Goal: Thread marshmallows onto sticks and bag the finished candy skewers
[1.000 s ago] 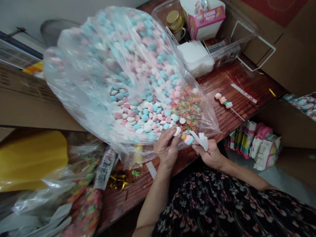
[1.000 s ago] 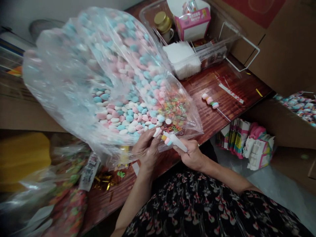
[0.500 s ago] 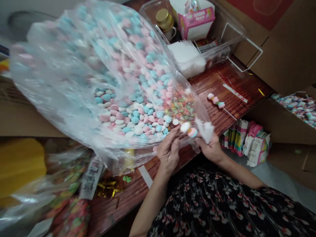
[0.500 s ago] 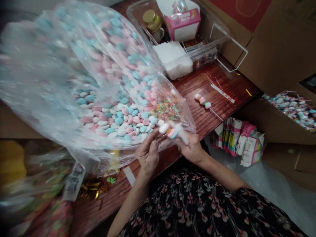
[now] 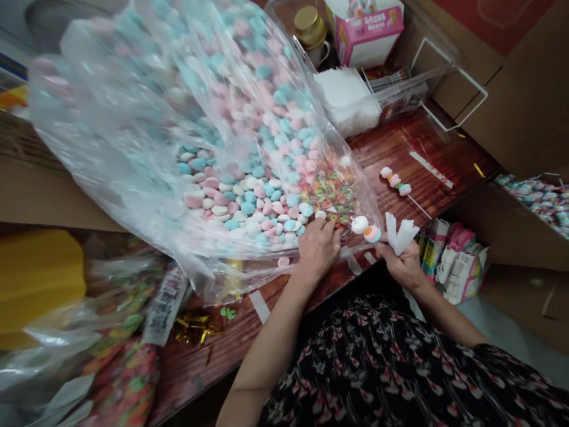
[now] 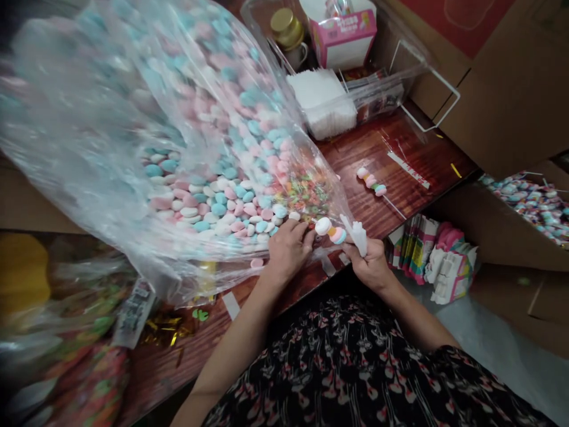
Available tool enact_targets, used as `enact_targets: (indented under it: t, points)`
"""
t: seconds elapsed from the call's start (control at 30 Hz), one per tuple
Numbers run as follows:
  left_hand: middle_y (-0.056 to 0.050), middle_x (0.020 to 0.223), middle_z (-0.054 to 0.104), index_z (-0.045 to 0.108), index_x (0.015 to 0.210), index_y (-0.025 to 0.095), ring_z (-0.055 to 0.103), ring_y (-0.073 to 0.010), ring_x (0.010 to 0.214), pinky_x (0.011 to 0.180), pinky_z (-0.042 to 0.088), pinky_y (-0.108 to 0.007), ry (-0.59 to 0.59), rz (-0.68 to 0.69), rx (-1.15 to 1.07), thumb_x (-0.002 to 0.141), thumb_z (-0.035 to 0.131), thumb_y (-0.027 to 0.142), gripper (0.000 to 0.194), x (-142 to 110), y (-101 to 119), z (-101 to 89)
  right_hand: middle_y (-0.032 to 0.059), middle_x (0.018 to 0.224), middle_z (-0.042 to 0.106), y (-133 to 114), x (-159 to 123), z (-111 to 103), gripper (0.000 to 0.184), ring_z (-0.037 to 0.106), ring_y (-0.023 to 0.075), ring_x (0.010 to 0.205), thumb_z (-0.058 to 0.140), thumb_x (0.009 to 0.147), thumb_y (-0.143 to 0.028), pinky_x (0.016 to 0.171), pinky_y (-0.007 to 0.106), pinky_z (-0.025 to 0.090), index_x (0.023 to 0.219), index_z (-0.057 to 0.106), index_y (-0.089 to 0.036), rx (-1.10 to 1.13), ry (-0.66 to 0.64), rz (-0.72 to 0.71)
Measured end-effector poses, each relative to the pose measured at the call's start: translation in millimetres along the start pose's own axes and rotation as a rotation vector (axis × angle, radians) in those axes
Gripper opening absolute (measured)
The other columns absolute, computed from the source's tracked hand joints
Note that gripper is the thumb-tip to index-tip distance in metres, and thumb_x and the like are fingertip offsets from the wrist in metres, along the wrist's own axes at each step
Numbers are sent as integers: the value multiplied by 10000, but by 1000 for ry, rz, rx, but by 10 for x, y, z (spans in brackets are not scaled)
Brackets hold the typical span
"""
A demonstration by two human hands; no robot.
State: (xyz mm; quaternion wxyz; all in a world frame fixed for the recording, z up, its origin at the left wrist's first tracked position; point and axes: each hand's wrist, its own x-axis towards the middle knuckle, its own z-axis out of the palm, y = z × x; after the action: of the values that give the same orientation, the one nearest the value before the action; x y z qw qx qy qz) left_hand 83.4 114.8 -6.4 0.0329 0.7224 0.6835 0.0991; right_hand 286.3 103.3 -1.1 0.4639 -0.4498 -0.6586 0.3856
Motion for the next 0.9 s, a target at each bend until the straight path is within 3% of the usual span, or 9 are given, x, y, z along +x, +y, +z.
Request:
enact_targets:
  t: [0.13,0.27,0.47,0.6,0.7,0.9]
  points:
    - [-67,806,635,678,794,195,552,-200,793,652,368,-321,178,173,56,946,526,327,252,-73,-51,70,-37,610,587,0,40,-41,169,520,98,532,584,907,-217,546,222,454,966,740,-189,-37,-18,-24]
    - [-73,763,604,657,758,193,509,-208,771,663,378,-332,292,252,8,919,558,272,206,-94,-95,90,-4,663,632,12,30,-59,163,558,126,574,582,909,-226,595,252,490,951,736,-193,-52,-36,-55]
    - [-121,1060,649,670,764,192,547,-246,959,782,465,-383,282,256,-259,875,603,227,134,-62,-133,105,2,608,589,136,-81,-38,184,558,145,571,601,899,-261,647,274,525,758,705,-206,-66,-114,-25]
    - [-109,1037,691,664,742,185,598,-221,927,828,494,-399,264,293,-442,850,622,184,116,-72,-173,95,-4,615,582,163,-89,-53,173,590,149,607,590,906,-245,655,264,518,779,700,-203,-75,-110,-46]
    - [-91,971,718,667,754,183,645,-201,892,818,515,-382,299,189,-635,826,677,197,74,-132,-186,29,-4,629,596,153,-76,-77,172,616,154,647,572,916,-232,645,255,507,808,702,-199,-86,-103,-49]
    - [-39,841,729,644,707,166,679,-143,688,617,557,-282,276,-315,-1402,742,780,221,151,-224,-125,-233,2,712,656,54,-13,-9,154,600,132,620,545,897,-151,621,235,480,909,694,-192,-96,-193,-117]
